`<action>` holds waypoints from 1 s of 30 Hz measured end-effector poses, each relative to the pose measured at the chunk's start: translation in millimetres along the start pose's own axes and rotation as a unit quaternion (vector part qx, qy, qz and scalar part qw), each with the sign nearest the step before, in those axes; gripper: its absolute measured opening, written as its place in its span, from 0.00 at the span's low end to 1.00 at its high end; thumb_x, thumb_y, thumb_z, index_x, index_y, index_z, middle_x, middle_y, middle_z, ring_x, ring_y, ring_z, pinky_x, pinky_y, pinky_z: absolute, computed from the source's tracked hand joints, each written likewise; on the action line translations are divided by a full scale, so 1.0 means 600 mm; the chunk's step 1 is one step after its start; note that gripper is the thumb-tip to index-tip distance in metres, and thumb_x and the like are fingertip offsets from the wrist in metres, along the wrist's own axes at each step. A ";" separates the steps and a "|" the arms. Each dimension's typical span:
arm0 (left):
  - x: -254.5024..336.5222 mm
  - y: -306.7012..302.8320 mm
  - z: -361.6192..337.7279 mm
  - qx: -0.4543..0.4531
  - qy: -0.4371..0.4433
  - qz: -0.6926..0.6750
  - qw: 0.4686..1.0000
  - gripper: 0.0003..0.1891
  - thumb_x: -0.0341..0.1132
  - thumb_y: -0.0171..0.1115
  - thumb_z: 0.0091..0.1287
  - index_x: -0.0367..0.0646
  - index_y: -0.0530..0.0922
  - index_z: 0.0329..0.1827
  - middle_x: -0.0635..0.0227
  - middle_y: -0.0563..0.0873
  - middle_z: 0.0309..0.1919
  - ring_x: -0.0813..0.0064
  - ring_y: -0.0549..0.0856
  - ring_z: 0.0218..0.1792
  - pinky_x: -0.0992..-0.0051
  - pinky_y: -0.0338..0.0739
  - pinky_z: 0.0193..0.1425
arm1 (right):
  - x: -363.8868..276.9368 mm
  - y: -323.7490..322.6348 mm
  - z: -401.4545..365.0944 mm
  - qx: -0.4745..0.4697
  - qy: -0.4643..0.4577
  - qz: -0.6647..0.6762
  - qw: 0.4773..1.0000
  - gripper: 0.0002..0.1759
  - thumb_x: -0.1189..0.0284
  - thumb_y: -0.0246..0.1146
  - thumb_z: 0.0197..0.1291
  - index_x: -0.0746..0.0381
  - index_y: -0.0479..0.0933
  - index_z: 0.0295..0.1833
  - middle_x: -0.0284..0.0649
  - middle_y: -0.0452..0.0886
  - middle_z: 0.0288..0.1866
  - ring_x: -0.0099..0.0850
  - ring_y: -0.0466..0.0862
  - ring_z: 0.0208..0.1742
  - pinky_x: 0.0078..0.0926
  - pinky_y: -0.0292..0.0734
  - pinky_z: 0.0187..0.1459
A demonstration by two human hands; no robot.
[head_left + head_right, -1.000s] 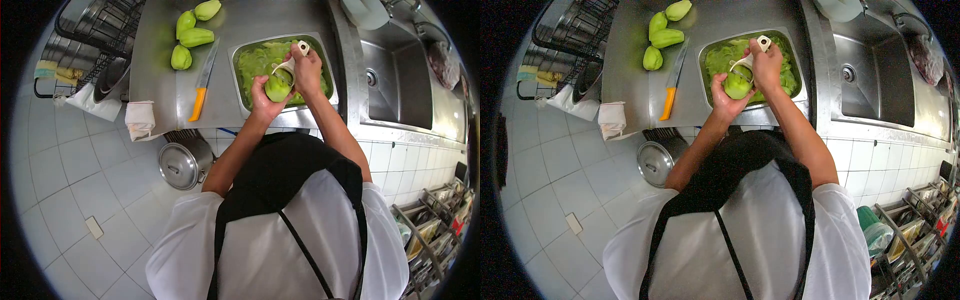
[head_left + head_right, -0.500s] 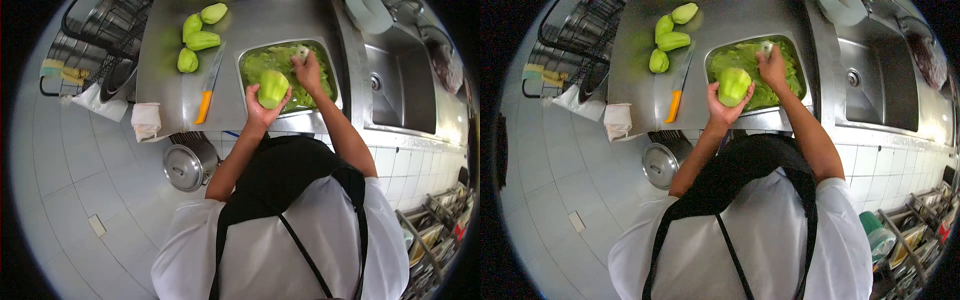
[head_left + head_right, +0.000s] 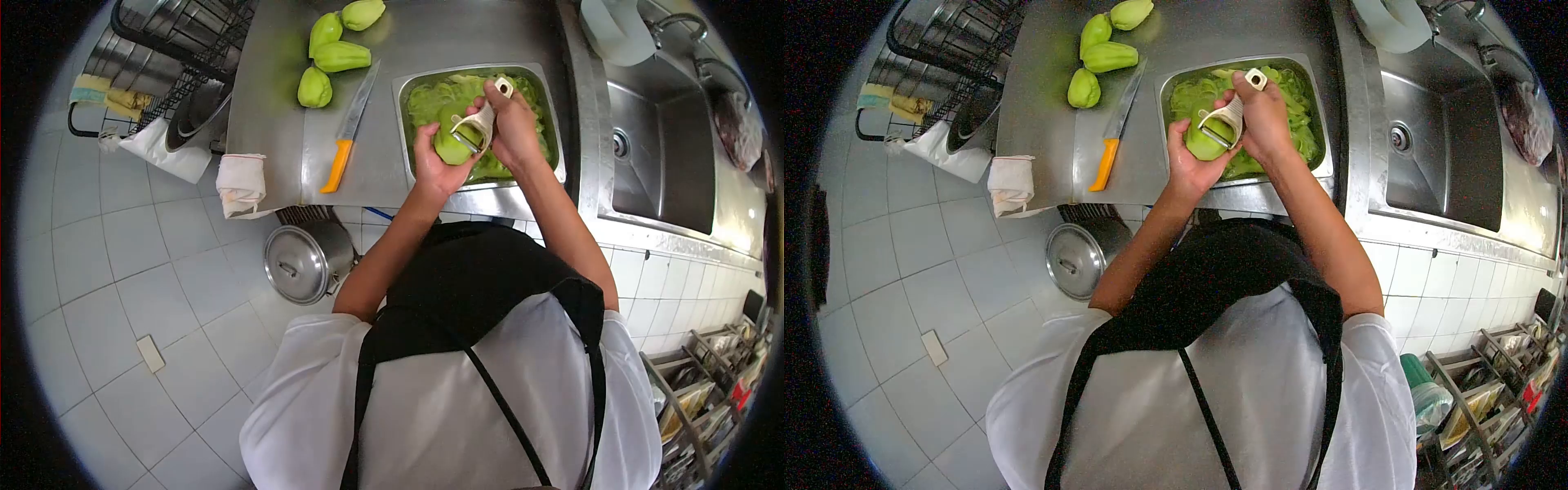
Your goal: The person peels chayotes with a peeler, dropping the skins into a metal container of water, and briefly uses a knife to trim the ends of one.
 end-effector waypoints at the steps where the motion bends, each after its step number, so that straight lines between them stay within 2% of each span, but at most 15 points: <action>1: 0.000 -0.003 0.005 -0.006 -0.001 0.001 1.000 0.31 0.52 0.53 0.63 0.46 0.71 0.67 0.59 0.77 0.64 0.60 0.74 0.66 0.52 0.62 0.71 | -0.002 0.002 -0.003 0.000 -0.007 -0.003 1.000 0.09 0.70 0.59 0.71 0.62 0.68 0.48 0.39 0.76 0.34 0.30 0.80 0.31 0.29 0.82 0.34; 5: -0.002 0.004 0.001 0.009 0.020 0.029 0.999 0.29 0.52 0.53 0.63 0.48 0.73 0.65 0.61 0.79 0.62 0.60 0.76 0.63 0.52 0.63 0.70 | 0.003 0.003 -0.004 -0.004 -0.046 -0.028 0.999 0.08 0.70 0.59 0.71 0.62 0.68 0.47 0.38 0.76 0.33 0.29 0.80 0.29 0.27 0.80 0.31; 8: -0.004 0.018 -0.011 0.042 0.023 0.021 0.999 0.25 0.49 0.52 0.65 0.43 0.77 0.60 0.62 0.83 0.55 0.62 0.81 0.58 0.58 0.71 0.64 | 0.002 0.004 -0.006 -0.005 -0.069 -0.045 0.997 0.08 0.71 0.59 0.71 0.62 0.68 0.46 0.37 0.75 0.32 0.28 0.80 0.29 0.26 0.79 0.30; 11: -0.005 0.017 -0.012 0.026 0.033 0.037 0.998 0.24 0.49 0.52 0.65 0.44 0.78 0.58 0.63 0.83 0.54 0.63 0.81 0.56 0.60 0.73 0.61 | 0.003 0.007 -0.009 -0.004 -0.084 -0.061 0.995 0.08 0.71 0.59 0.71 0.62 0.68 0.46 0.37 0.75 0.32 0.27 0.79 0.28 0.25 0.79 0.30; 14: -0.009 0.017 -0.015 0.071 0.029 0.042 0.996 0.23 0.51 0.52 0.65 0.46 0.78 0.56 0.64 0.84 0.52 0.64 0.81 0.54 0.60 0.72 0.58 | 0.003 0.007 -0.011 -0.002 -0.104 -0.087 0.991 0.09 0.71 0.59 0.71 0.63 0.68 0.46 0.37 0.76 0.31 0.27 0.79 0.27 0.25 0.78 0.29; 20: -0.017 0.019 -0.016 0.048 0.016 0.067 0.996 0.22 0.51 0.52 0.64 0.48 0.79 0.54 0.66 0.84 0.52 0.65 0.80 0.54 0.57 0.68 0.59 | 0.003 -0.002 0.005 0.016 -0.133 -0.106 0.985 0.10 0.72 0.61 0.68 0.65 0.68 0.45 0.38 0.77 0.29 0.27 0.80 0.25 0.26 0.78 0.26; 23: -0.020 -0.006 -0.010 0.031 0.007 0.050 0.998 0.28 0.52 0.53 0.63 0.48 0.74 0.62 0.62 0.80 0.59 0.62 0.77 0.61 0.51 0.66 0.66 | 0.013 -0.010 0.013 0.025 -0.139 -0.104 0.985 0.11 0.72 0.62 0.68 0.66 0.68 0.45 0.39 0.77 0.29 0.28 0.81 0.25 0.26 0.78 0.25; 26: -0.030 -0.005 -0.023 0.018 -0.007 0.059 0.998 0.28 0.52 0.54 0.62 0.47 0.74 0.62 0.62 0.80 0.58 0.60 0.77 0.60 0.53 0.70 0.63 | -0.002 -0.013 0.021 0.040 -0.139 -0.128 0.981 0.11 0.73 0.62 0.67 0.67 0.68 0.45 0.40 0.78 0.29 0.29 0.81 0.24 0.26 0.78 0.25; 30: -0.027 -0.002 -0.023 0.050 0.002 0.036 0.998 0.27 0.51 0.55 0.61 0.47 0.74 0.61 0.62 0.80 0.57 0.61 0.78 0.57 0.53 0.73 0.60 | -0.001 -0.015 0.040 0.058 -0.167 -0.181 0.967 0.12 0.73 0.63 0.67 0.68 0.68 0.45 0.40 0.78 0.30 0.29 0.81 0.25 0.27 0.79 0.26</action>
Point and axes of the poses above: each hand's wrist, its own z-axis towards the middle knuckle, its own y-axis out of the palm, x = y × z, the point moved 5 cm from there along z, towards the middle knuckle
